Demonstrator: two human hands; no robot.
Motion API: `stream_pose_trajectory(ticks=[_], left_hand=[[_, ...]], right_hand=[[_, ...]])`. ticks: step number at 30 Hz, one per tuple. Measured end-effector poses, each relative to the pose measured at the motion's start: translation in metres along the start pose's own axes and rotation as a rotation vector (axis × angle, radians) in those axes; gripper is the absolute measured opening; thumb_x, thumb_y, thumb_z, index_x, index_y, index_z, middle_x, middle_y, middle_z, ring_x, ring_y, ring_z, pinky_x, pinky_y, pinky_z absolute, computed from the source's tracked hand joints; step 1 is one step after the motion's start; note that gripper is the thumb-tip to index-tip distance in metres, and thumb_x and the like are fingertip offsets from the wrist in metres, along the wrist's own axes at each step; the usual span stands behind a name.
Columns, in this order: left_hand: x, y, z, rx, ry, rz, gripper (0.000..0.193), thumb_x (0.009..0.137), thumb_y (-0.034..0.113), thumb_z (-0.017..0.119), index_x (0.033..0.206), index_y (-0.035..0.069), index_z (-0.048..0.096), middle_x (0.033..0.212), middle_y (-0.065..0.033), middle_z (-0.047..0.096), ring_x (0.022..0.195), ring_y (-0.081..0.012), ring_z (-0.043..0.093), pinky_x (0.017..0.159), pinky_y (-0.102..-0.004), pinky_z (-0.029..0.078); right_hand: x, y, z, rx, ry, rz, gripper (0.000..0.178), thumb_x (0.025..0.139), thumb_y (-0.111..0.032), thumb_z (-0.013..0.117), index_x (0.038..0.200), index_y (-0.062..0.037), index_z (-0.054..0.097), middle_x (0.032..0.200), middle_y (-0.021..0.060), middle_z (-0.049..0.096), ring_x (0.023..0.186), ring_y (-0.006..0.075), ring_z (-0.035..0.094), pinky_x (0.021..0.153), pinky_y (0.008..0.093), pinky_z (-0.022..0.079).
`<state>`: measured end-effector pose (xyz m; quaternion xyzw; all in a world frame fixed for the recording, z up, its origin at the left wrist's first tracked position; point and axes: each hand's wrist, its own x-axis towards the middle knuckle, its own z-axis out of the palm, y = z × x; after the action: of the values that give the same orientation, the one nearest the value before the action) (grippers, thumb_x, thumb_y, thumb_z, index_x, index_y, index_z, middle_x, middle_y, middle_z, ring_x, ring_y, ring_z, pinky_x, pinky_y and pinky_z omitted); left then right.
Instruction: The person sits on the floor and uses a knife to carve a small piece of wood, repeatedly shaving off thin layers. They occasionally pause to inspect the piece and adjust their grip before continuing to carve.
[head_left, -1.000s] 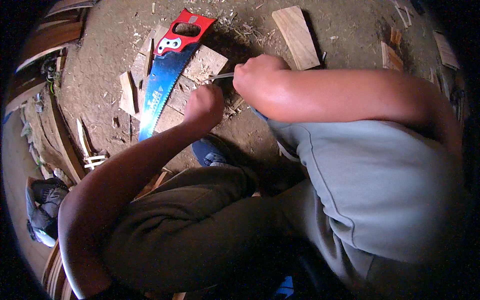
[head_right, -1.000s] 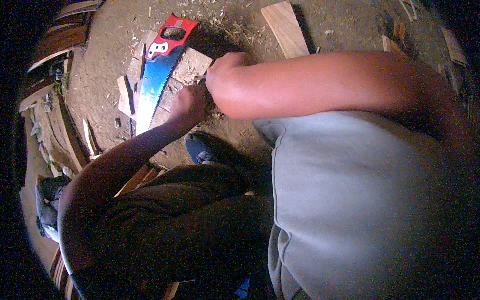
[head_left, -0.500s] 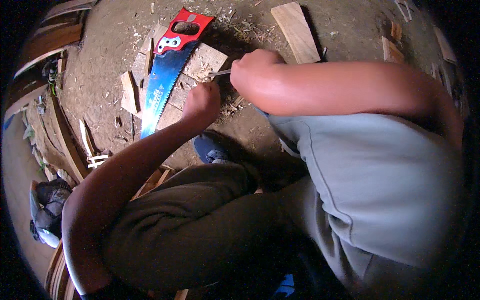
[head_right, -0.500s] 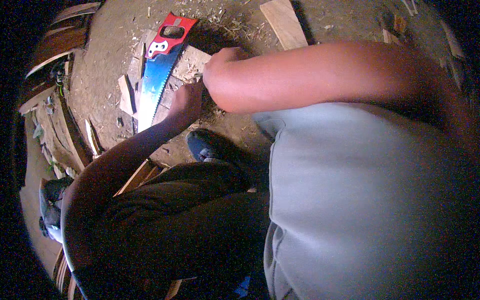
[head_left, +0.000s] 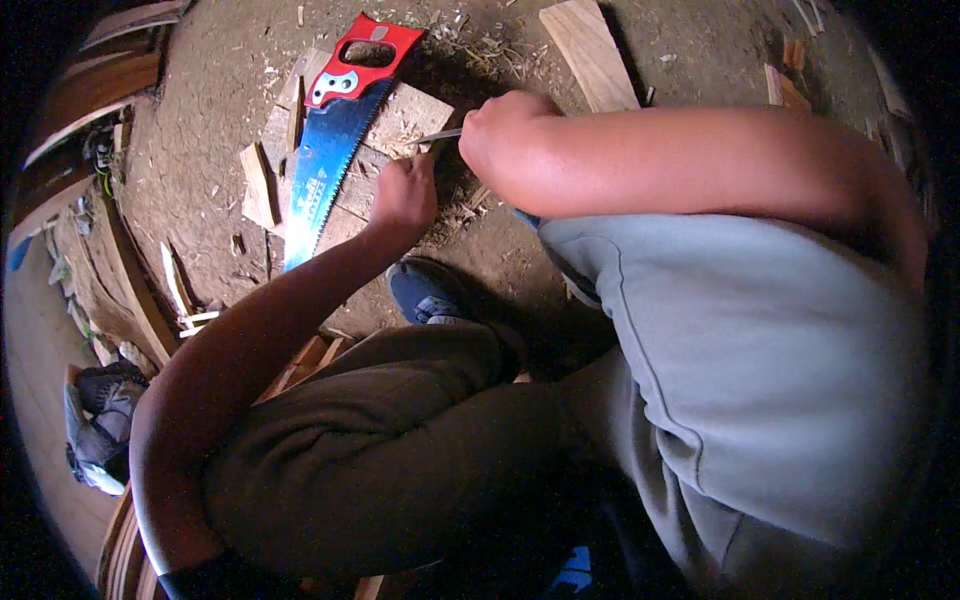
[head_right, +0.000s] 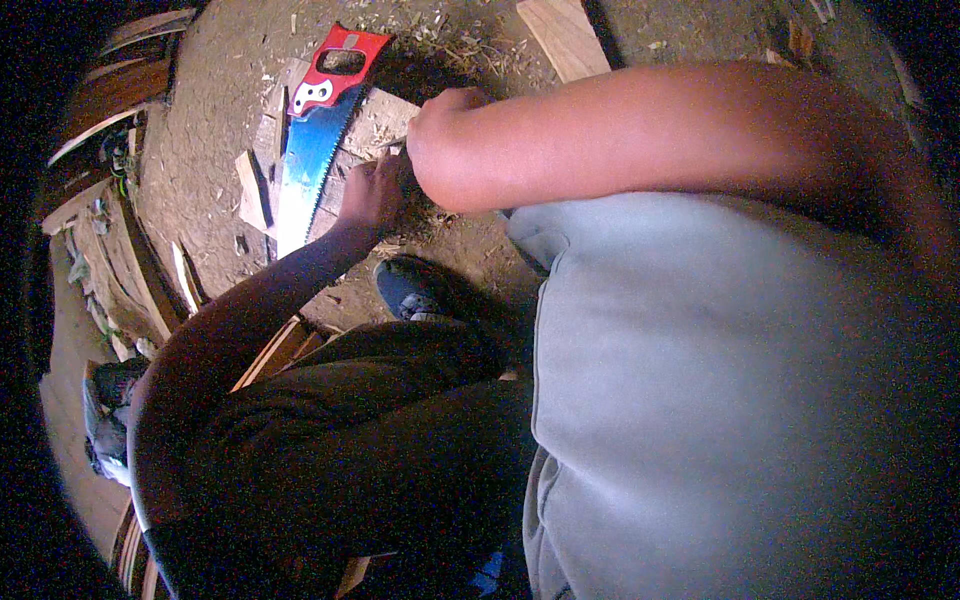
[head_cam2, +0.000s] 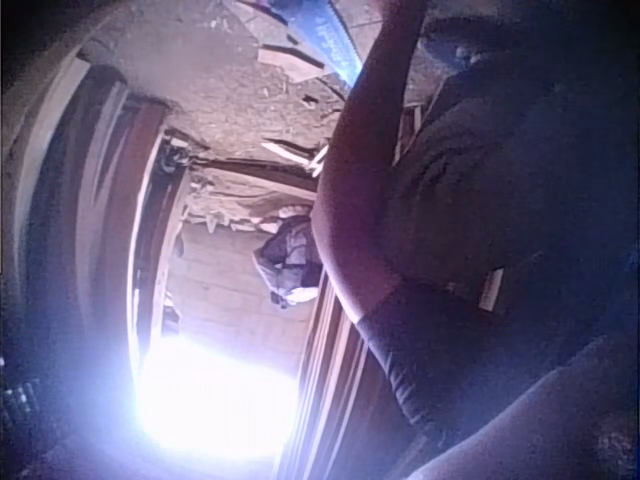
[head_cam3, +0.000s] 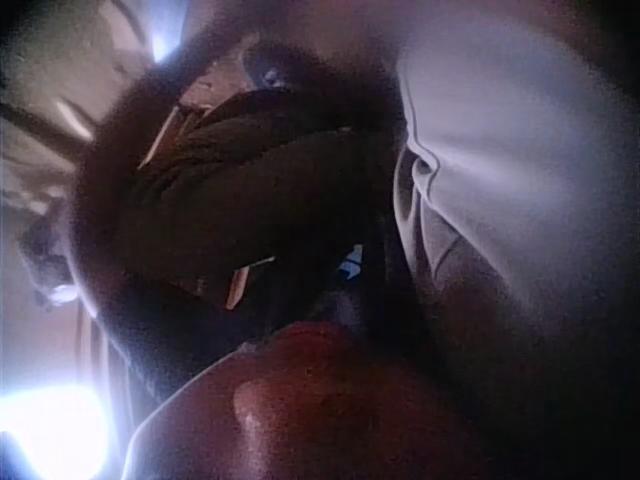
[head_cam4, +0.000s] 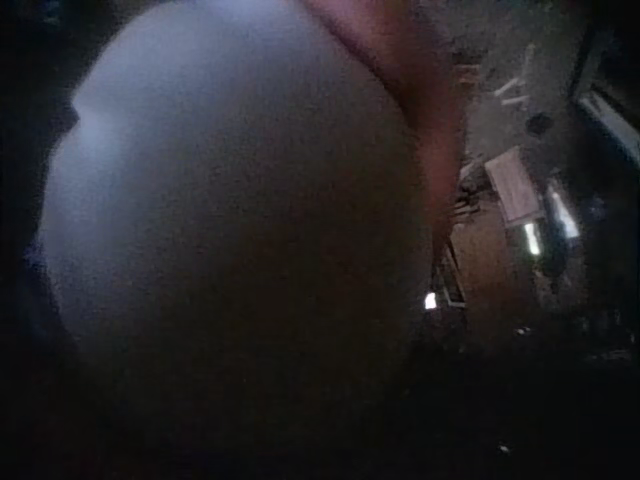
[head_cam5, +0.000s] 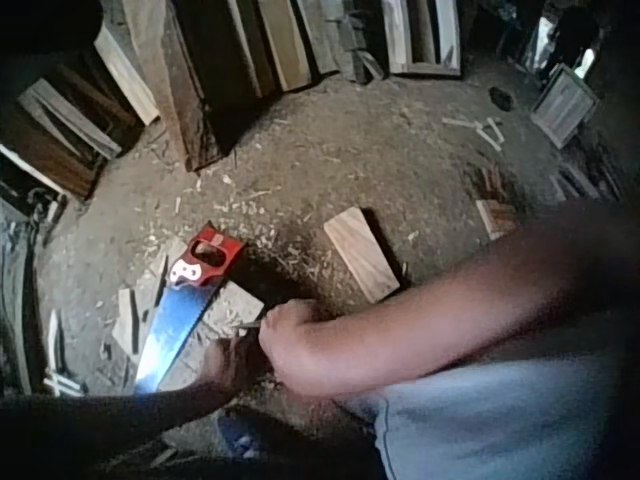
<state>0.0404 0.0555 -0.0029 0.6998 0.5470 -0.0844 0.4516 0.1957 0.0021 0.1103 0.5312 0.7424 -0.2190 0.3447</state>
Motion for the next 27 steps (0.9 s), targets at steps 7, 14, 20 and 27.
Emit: stream_pose_trajectory(ticks=[7, 14, 20, 27], left_hand=[[-0.002, -0.006, -0.005, -0.008, -0.046, 0.069, 0.048, 0.096, 0.032, 0.042, 0.082, -0.012, 0.056, 0.078, -0.0363, 0.056, 0.086, -0.0491, 0.06, 0.075, -0.0508, 0.044], [0.006, -0.021, 0.002, 0.009, 0.005, 0.149, 0.046, 0.096, 0.032, 0.042, 0.082, -0.011, 0.056, 0.08, -0.036, 0.057, 0.086, -0.0496, 0.06, 0.074, -0.0515, 0.044], [0.003, -0.007, -0.002, 0.113, 0.012, 0.269, 0.043, 0.094, 0.029, 0.044, 0.082, -0.01, 0.057, 0.079, -0.0351, 0.057, 0.086, -0.0494, 0.06, 0.074, -0.0529, 0.044], [-0.009, -0.009, -0.01, 0.134, 0.035, 0.26, 0.026, 0.091, 0.017, 0.045, 0.094, -0.005, 0.058, 0.073, -0.029, 0.058, 0.078, -0.0434, 0.062, 0.067, -0.0492, 0.047]], right_hand=[[-0.026, 0.007, -0.013, 0.086, 0.066, -0.055, 0.015, 0.077, -0.01, 0.064, 0.088, -0.0025, 0.072, 0.089, 0.0116, 0.072, 0.084, 0.0262, 0.071, 0.066, 0.0414, 0.057], [-0.034, 0.003, -0.02, 0.052, -0.01, -0.082, 0.018, 0.075, -0.011, 0.069, 0.091, -0.0024, 0.072, 0.093, 0.0112, 0.071, 0.088, 0.0251, 0.07, 0.066, 0.0418, 0.058], [0.004, -0.007, 0.001, 0.012, -0.075, 0.033, 0.036, 0.07, -0.024, 0.075, 0.105, -0.0132, 0.071, 0.108, 0.0084, 0.068, 0.1, 0.0289, 0.065, 0.076, 0.0499, 0.054], [-0.008, 0.012, 0.006, 0.232, 0.096, -0.063, 0.017, 0.076, -0.005, 0.063, 0.089, -0.0012, 0.072, 0.091, 0.0139, 0.071, 0.085, 0.0295, 0.071, 0.068, 0.0405, 0.057]])
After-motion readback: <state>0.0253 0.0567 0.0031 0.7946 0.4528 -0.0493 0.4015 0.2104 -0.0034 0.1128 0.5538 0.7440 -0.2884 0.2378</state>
